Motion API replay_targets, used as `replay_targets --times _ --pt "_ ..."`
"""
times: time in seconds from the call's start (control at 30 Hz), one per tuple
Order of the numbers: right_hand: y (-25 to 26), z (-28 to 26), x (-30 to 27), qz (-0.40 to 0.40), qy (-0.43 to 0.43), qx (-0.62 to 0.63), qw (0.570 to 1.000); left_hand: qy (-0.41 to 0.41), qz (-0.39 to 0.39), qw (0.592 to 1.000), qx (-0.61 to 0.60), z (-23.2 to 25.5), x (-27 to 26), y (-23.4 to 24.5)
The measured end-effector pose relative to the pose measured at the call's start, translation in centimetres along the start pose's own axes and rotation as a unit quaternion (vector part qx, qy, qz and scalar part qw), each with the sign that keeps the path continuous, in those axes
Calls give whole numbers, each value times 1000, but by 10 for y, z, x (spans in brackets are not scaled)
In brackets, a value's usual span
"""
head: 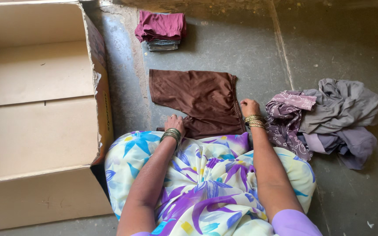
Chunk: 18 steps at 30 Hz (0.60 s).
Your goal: The person sits on the floor and folds a maroon short and a brown top by hand. Each item is smoothed, folded into a compact rectangle, and placed on a growing stack next to a cardboard box.
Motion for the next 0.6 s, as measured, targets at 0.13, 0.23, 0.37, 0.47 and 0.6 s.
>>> replay_targets --times 0.13,0.23,0.37,0.47,0.6 --pt "-19 -21 1 59 59 34 996 -7 35 998 42 7 5 7" --pt "-29 -34 -2 136 124 -27 983 10 -24 998 51 0 7 -9" --pt "-40 -26 2 130 71 -8 989 31 -91 995 37 -9 13 -33" --pt "-43 -14 14 93 25 59 994 31 -137 989 44 -14 15 -46" --pt "-37 7 28 108 -83 148 980 23 -188 981 32 -18 10 -55"
Point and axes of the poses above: each hand's wrist, its own x-axis towards the middle knuckle, its own y-axis out of the back of the hand, z = x × y, the point moved 6 cm from there along x, towards the middle knuckle, and after that the axes turned 12 degrees about z, right-handed, at the moved point
